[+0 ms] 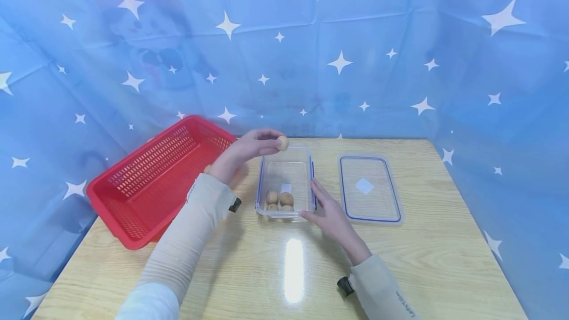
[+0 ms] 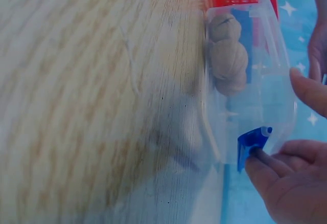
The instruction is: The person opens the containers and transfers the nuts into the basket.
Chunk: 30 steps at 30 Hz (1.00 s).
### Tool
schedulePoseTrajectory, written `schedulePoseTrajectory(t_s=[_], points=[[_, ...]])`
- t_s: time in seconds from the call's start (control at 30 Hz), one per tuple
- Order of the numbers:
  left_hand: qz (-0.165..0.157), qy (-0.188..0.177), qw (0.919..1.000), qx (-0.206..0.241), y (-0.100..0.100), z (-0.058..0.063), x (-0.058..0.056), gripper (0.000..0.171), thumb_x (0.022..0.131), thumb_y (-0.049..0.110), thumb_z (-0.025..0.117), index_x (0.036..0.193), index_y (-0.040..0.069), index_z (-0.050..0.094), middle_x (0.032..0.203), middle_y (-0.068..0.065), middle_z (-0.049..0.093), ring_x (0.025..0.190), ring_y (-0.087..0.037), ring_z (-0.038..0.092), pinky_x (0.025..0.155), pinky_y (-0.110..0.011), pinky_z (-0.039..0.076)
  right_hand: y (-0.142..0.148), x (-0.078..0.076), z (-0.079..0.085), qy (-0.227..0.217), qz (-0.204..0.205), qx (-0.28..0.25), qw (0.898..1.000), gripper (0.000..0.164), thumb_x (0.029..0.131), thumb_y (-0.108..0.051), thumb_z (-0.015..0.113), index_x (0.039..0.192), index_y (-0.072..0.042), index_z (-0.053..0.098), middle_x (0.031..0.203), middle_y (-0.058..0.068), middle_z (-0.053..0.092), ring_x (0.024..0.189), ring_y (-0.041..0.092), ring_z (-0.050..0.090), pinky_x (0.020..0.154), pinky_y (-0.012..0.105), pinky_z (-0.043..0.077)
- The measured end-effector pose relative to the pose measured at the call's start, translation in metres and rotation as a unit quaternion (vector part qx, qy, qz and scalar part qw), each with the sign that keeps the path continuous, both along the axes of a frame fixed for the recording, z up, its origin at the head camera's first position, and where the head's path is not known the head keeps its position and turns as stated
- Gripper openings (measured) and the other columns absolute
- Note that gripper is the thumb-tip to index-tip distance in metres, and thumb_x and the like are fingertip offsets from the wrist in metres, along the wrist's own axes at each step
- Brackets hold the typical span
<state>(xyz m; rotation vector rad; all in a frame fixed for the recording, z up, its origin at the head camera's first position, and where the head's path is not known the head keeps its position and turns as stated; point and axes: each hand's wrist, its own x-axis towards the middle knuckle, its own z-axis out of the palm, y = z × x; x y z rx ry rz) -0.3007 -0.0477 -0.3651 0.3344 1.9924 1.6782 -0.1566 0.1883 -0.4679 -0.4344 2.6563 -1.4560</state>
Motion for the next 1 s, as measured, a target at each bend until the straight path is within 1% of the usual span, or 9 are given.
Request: schedulePoseTrajectory(t_s=[0.1,0.27,0.4,0.6,0.77,0.93,1.0], points=[[0.006,0.008,0.9999,-0.003,-0.008,0.004,-0.002,0.038,0.100,0.014,0.060,0.136,0.002,0.055,0.133,-0.017,0.059,0.123,-0.028,0.061,0.109,-0.038,0.049,0.001,0.000,-0.001,0.002,0.001,0.000,1.000,0.084,0.090,-0.016,0.073,0.154,0.006,0.023,0.163,0.027,0.014,0.147,0.046,0.027,0.114,0.047,0.033],[0.031,0.017,0.9993,-0.008,-0.023,0.012,-0.005,0.038,0.098,0.013,0.062,0.135,0.004,0.056,0.130,-0.014,0.059,0.119,-0.025,0.062,0.107,-0.036,0.050,0.000,-0.001,-0.002,-0.002,0.003,-0.002,1.000,0.085,0.090,-0.015,0.074,0.155,0.005,0.022,0.164,0.027,0.015,0.147,0.046,0.028,0.114,0.045,0.034],[0.048,0.019,0.9986,-0.014,-0.035,0.019,-0.007,0.040,0.098,0.014,0.062,0.136,0.004,0.054,0.130,-0.013,0.057,0.120,-0.026,0.061,0.109,-0.037,0.049,0.000,0.000,-0.002,-0.001,0.002,-0.001,1.000,0.085,0.090,-0.015,0.073,0.155,0.005,0.022,0.164,0.027,0.015,0.146,0.045,0.029,0.114,0.045,0.034],[0.067,0.020,0.9974,-0.014,-0.055,0.021,-0.009,0.043,0.099,0.016,0.062,0.139,0.004,0.052,0.134,-0.014,0.054,0.124,-0.028,0.058,0.111,-0.039,0.046,0.002,0.001,0.000,0.005,0.004,-0.001,1.000,0.084,0.090,-0.016,0.073,0.154,0.006,0.023,0.163,0.028,0.015,0.146,0.047,0.028,0.113,0.046,0.033],[0.086,0.028,0.9954,-0.034,-0.073,0.022,-0.007,0.048,0.099,0.022,0.062,0.142,0.008,0.049,0.138,-0.013,0.053,0.127,-0.028,0.057,0.115,-0.041,0.043,0.002,0.002,0.002,0.002,0.001,0.000,1.000,0.084,0.091,-0.016,0.073,0.155,0.005,0.023,0.163,0.028,0.015,0.146,0.046,0.028,0.114,0.047,0.033],[0.105,0.022,0.9940,-0.020,-0.091,0.021,-0.005,0.050,0.100,0.021,0.060,0.145,0.008,0.046,0.140,-0.013,0.051,0.132,-0.032,0.054,0.117,-0.045,0.039,0.002,0.002,0.002,0.002,0.001,0.000,1.000,0.084,0.090,-0.015,0.073,0.154,0.006,0.022,0.163,0.028,0.015,0.146,0.046,0.029,0.113,0.047,0.034],[0.116,0.020,0.9930,-0.017,-0.099,0.021,-0.005,0.050,0.100,0.021,0.060,0.146,0.008,0.046,0.139,-0.012,0.051,0.131,-0.032,0.055,0.117,-0.045,0.039,0.002,0.001,0.002,0.001,0.002,0.000,1.000,0.085,0.090,-0.015,0.073,0.154,0.006,0.022,0.163,0.028,0.015,0.146,0.046,0.029,0.113,0.047,0.034]])
